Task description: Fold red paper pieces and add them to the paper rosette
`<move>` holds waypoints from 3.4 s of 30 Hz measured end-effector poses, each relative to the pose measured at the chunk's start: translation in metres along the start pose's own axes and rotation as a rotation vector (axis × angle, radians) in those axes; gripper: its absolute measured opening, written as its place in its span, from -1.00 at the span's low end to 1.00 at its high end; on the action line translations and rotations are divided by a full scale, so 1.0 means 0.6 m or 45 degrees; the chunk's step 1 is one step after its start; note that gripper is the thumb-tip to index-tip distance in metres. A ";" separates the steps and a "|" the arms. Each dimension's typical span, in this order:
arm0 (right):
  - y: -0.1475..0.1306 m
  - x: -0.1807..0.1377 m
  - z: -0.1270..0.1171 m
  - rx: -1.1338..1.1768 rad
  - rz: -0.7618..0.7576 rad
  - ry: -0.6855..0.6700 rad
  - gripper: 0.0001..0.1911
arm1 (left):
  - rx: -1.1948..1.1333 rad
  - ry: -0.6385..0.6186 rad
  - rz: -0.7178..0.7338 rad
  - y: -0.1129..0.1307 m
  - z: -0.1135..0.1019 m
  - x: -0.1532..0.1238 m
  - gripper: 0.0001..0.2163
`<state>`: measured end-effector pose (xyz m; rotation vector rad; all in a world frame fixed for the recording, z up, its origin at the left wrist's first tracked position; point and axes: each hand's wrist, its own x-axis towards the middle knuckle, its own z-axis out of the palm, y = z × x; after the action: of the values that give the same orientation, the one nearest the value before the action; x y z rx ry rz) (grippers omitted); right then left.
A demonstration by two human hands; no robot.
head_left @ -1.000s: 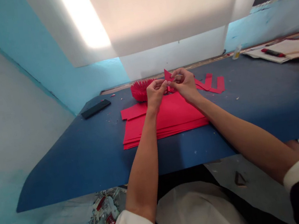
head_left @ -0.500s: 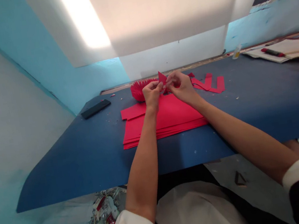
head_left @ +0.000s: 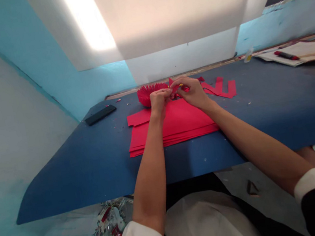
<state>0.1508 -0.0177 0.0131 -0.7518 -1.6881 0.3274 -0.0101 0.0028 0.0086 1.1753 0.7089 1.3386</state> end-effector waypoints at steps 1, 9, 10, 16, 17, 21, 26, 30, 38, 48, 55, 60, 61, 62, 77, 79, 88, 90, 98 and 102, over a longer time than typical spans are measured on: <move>0.000 0.000 0.001 0.015 -0.001 0.006 -0.92 | 0.011 -0.005 0.007 -0.001 0.000 0.001 -0.82; 0.004 -0.002 0.005 0.093 0.089 0.122 -0.87 | 0.081 0.097 0.226 -0.005 0.009 0.000 -0.83; 0.006 -0.001 0.005 0.100 0.109 0.160 -0.87 | 0.116 0.078 0.272 -0.004 0.011 -0.002 -0.85; 0.013 0.003 0.010 0.131 0.144 0.270 -0.84 | 0.273 0.038 0.467 0.002 0.021 -0.009 -0.80; 0.013 0.003 0.010 0.127 0.150 0.279 -0.82 | 0.283 0.050 0.472 0.002 0.021 -0.009 -0.79; 0.009 0.003 0.013 0.128 0.168 0.296 -0.74 | 0.311 0.096 0.475 0.000 0.019 -0.008 -0.81; 0.015 0.002 0.018 0.162 0.175 0.281 -0.74 | 0.376 0.138 0.472 -0.003 0.014 -0.007 -0.78; 0.023 0.002 0.024 0.272 0.185 0.285 -0.73 | 0.399 0.140 0.478 -0.006 0.013 -0.005 -0.73; 0.028 0.004 0.024 0.311 0.257 0.264 -0.64 | 0.290 0.145 0.451 -0.018 0.007 0.004 -0.59; 0.046 0.003 0.012 0.339 0.204 0.113 -0.46 | 0.283 0.125 0.376 -0.005 0.014 -0.008 -0.57; 0.041 0.001 0.015 0.340 0.159 0.073 -0.51 | 0.373 0.158 0.342 0.007 0.024 -0.015 -0.75; 0.042 -0.003 0.023 0.261 0.154 0.094 -0.74 | 0.345 0.210 0.194 0.003 0.020 -0.012 -0.80; 0.042 -0.004 0.025 0.231 0.147 0.106 -0.75 | 0.349 0.221 0.183 0.002 0.019 -0.012 -0.80; 0.041 -0.005 0.026 0.200 0.138 0.120 -0.76 | 0.356 0.229 0.178 0.001 0.018 -0.012 -0.79; 0.024 -0.010 0.016 -0.166 0.064 -0.117 -0.75 | 0.587 0.185 0.229 -0.002 0.012 -0.008 -0.80; 0.025 -0.010 0.018 -0.157 0.061 -0.099 -0.71 | 0.599 0.169 0.243 -0.002 0.012 -0.008 -0.79; 0.036 -0.009 0.017 -0.004 0.180 -0.131 -0.57 | 0.495 0.002 0.240 -0.003 0.017 -0.008 -0.77; 0.035 -0.008 0.015 -0.005 0.185 -0.114 -0.47 | 0.470 -0.018 0.184 -0.002 0.019 -0.012 -0.78; 0.031 -0.005 0.018 0.037 0.196 -0.016 -0.17 | 0.370 -0.074 0.047 0.009 0.028 -0.029 -0.76; 0.028 -0.004 0.018 -0.013 0.175 -0.033 -0.16 | 0.483 -0.018 0.133 0.002 0.027 -0.023 -0.72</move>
<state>0.1461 -0.0049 -0.0015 -0.8771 -1.6670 0.4258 0.0023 -0.0147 0.0120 1.5386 0.9289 1.3143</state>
